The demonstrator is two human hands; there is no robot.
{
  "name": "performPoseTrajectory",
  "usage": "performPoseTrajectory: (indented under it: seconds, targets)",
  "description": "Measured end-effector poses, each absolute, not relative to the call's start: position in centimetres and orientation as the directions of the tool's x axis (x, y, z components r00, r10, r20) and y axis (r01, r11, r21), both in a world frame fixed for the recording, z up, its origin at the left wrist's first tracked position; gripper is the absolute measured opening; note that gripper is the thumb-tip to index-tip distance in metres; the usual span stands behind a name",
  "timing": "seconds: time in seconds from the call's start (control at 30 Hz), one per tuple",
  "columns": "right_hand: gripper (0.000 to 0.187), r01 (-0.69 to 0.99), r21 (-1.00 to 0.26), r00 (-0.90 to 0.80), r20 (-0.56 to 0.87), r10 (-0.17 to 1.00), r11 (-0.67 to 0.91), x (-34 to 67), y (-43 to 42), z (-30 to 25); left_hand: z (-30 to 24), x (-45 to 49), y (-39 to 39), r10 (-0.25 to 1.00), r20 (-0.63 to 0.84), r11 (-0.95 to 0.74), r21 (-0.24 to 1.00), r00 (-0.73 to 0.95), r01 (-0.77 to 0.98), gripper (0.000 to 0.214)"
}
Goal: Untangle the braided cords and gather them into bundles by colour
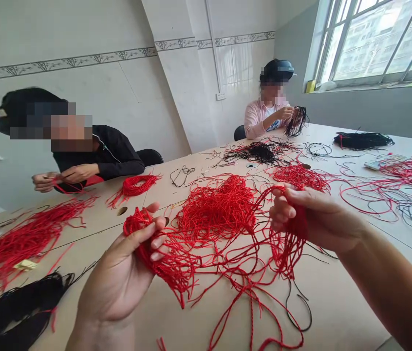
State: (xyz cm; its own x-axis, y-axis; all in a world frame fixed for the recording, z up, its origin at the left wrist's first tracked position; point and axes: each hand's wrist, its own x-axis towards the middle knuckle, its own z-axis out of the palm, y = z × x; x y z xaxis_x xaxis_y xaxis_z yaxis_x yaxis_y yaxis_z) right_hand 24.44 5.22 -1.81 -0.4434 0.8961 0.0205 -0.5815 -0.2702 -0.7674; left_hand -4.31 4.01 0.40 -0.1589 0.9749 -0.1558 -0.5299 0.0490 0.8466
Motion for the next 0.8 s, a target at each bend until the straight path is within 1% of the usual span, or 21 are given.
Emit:
performPoseTrajectory:
  seconds: [0.13,0.23,0.37,0.47,0.6,0.73,0.8]
  targets:
    - [0.020,-0.559,-0.785,-0.429,-0.003,0.903,-0.269,23.9,5.1,-2.2,0.7,-4.6,3.4,0.981,-0.130,0.035,0.853,-0.146,-0.521,0.038]
    - [0.020,-0.535,-0.798,-0.442,-0.015,0.897,-0.277,23.2,5.2,-2.8,0.8,-4.7,2.7,0.988,-0.114,0.047,0.856,-0.100,-0.515,0.041]
    - [0.022,-0.504,-0.777,-0.495,-0.099,0.863,-0.379,21.7,5.4,-4.3,0.8,-4.8,1.9,0.994,-0.098,0.060,0.856,-0.046,-0.513,0.043]
    - [0.025,-0.474,-0.741,-0.575,-0.147,0.805,-0.475,20.2,5.4,-5.6,0.8,-4.7,1.6,0.994,-0.104,0.068,0.842,-0.036,-0.536,0.044]
    - [0.033,-0.465,-0.701,-0.614,-0.186,0.767,-0.542,18.2,5.3,-7.5,0.9,-4.3,1.3,0.994,-0.107,0.084,0.832,-0.011,-0.548,0.046]
    - [0.036,-0.454,-0.661,-0.658,-0.204,0.725,-0.598,16.4,5.2,-9.0,1.1,-3.8,0.9,0.996,-0.085,0.053,0.833,-0.032,-0.550,0.052]
    - [0.039,-0.442,-0.634,-0.700,-0.199,0.686,-0.635,15.9,5.1,-9.5,1.2,-3.6,1.0,0.996,-0.081,0.046,0.834,-0.039,-0.549,0.051]
